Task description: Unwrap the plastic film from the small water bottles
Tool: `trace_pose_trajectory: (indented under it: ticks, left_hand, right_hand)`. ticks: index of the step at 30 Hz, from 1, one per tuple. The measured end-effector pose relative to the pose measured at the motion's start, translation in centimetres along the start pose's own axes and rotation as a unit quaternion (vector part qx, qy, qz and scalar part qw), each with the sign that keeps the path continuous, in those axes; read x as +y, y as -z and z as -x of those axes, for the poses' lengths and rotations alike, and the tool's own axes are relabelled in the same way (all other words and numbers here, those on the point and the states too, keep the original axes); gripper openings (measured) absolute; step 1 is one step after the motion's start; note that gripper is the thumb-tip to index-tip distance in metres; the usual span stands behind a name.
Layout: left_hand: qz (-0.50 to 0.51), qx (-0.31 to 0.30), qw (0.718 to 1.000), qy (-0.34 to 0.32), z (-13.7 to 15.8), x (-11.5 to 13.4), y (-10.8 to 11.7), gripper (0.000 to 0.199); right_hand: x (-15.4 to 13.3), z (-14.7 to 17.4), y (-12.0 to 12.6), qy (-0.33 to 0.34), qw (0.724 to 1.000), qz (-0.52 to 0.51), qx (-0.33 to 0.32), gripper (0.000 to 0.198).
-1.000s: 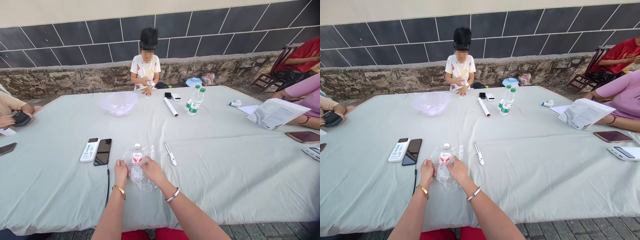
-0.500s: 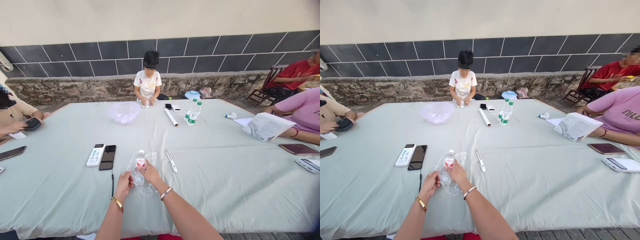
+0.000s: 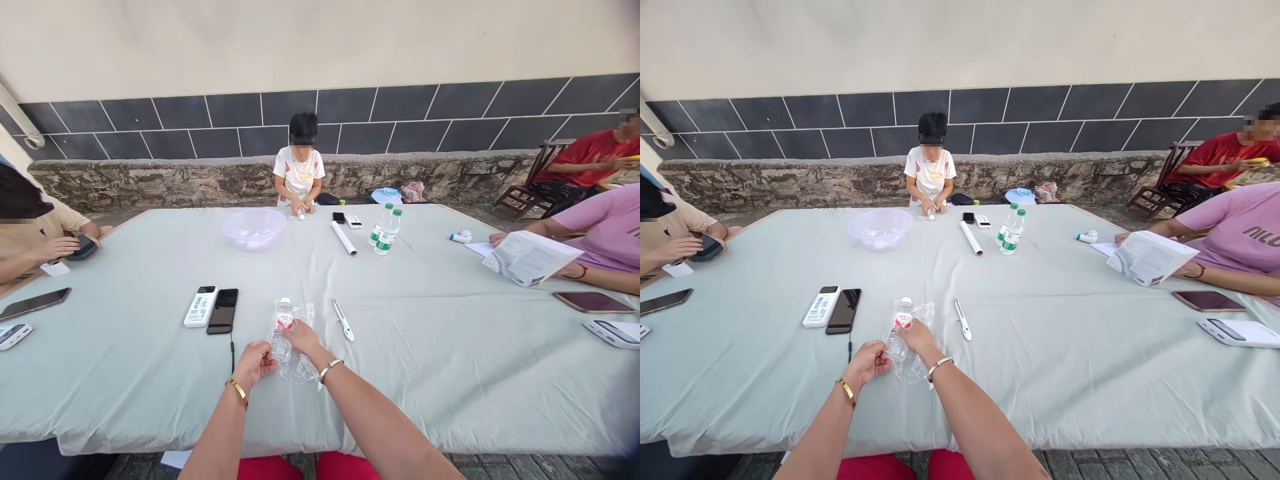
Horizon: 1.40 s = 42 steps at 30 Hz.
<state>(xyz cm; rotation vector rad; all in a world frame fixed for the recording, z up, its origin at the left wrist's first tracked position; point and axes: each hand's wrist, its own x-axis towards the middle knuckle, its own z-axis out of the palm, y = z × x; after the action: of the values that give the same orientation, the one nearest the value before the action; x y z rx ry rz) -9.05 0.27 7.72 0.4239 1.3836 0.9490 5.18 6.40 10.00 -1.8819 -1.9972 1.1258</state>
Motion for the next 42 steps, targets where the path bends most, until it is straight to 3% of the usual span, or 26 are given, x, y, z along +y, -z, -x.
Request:
trace_pose_trajectory:
  ticks: [9, 13, 18, 27, 30, 36, 39, 42]
  left_hand:
    - [0.003, -0.024, 1.000, -0.002, 0.4, -1.0, -2.0, 0.026]
    - [-0.009, 0.009, 1.000, 0.007, 0.5, -0.9, -1.2, 0.024]
    - [-0.057, 0.067, 0.996, -0.006, 1.0, 0.5, 0.2, 0.020]
    - [-0.158, 0.093, 0.983, 0.018, 2.7, -0.3, -0.4, 0.031]
    - [-0.193, 0.097, 0.976, 0.014, 2.8, 0.1, 0.7, 0.025]
    - [-0.304, 0.080, 0.949, 0.033, 3.0, 2.9, 5.6, 0.018]
    - [-0.342, 0.101, 0.934, -0.024, 2.5, 4.3, 6.0, 0.019]
    - [-0.363, 0.132, 0.914, -0.128, 1.1, 4.1, 3.7, 0.028]
  right_hand:
    - [-1.8, -0.1, 0.6, -0.013, 0.999, 0.047, 0.004, 0.063]
    - [-2.2, -0.1, 0.3, -0.021, 0.998, 0.061, 0.002, 0.059]
    - [-2.8, -0.6, 0.0, -0.035, 0.997, 0.073, 0.001, 0.074]
    - [-3.5, -1.0, -0.9, -0.034, 0.996, 0.082, -0.016, 0.085]
    - [-3.2, -1.1, -0.8, -0.030, 0.996, 0.080, -0.022, 0.084]
    - [-2.8, -1.1, -0.7, -0.018, 0.997, 0.072, -0.025, 0.087]
    - [-2.8, -1.1, -0.8, -0.017, 0.997, 0.070, -0.026, 0.088]
    - [-2.7, -1.0, -0.8, -0.015, 0.997, 0.073, -0.027, 0.089]
